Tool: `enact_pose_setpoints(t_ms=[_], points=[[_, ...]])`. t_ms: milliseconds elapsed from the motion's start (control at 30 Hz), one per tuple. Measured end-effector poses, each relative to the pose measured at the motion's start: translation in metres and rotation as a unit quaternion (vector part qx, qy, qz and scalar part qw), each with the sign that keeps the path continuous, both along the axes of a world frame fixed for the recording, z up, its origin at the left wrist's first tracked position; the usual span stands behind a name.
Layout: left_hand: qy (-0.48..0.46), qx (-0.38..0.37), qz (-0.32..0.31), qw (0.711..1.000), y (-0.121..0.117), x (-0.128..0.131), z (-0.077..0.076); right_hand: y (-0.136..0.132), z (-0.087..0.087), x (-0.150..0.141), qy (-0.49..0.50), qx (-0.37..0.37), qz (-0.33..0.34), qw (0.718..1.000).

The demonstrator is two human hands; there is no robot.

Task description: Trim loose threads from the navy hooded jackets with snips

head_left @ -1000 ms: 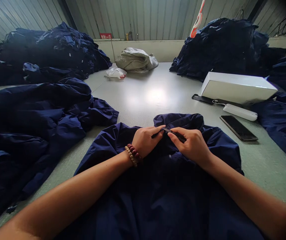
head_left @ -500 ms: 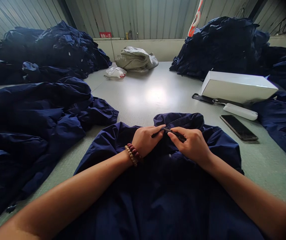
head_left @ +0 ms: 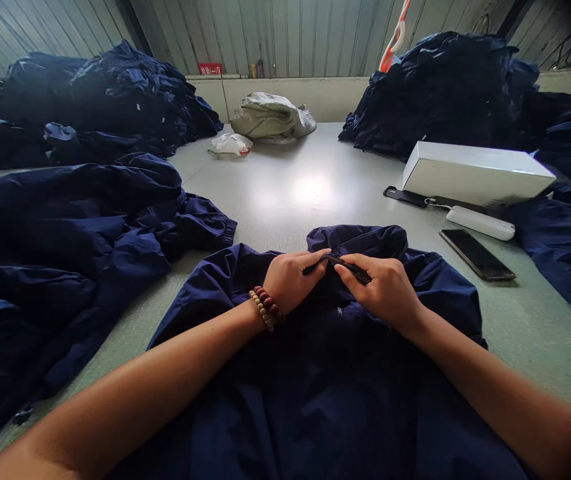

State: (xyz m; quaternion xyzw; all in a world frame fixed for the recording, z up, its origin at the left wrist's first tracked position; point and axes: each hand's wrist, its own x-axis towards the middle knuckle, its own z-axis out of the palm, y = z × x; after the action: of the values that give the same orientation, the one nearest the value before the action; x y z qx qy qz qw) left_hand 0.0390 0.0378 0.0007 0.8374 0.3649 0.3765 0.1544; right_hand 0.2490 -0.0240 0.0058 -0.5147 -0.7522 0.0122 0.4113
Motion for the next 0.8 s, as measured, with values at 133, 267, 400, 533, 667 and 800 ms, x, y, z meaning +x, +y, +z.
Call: enact_pose_setpoints(t_ms=[133,267,400,533,667,800], points=[[0.001,0.000,-0.001,1.000,0.0002,0.0000,-0.0004,0.0001,0.0005,-0.0005,0.000,0.001,0.001,1.000],[0.004,-0.001,0.000,1.000,0.0008,0.0000,-0.0009,0.0004,0.0000,-0.0002,-0.004,0.003,-0.001,1.000],[0.003,0.001,0.000,1.000,0.0004,0.0002,-0.0002,0.0009,-0.0014,0.0003,-0.003,0.014,-0.003,1.000],[0.002,-0.001,0.000,1.000,0.0000,0.0004,-0.0001,0.0007,-0.0010,-0.0001,-0.001,0.014,-0.002,1.000],[-0.001,0.001,0.004,1.000,0.0005,0.0005,-0.0009,0.0001,0.0001,0.0001,0.012,0.007,-0.013,1.000],[-0.001,0.001,-0.001,1.000,0.0007,0.0008,-0.0004,0.0004,0.0015,0.0013,0.034,-0.014,-0.018,0.999]])
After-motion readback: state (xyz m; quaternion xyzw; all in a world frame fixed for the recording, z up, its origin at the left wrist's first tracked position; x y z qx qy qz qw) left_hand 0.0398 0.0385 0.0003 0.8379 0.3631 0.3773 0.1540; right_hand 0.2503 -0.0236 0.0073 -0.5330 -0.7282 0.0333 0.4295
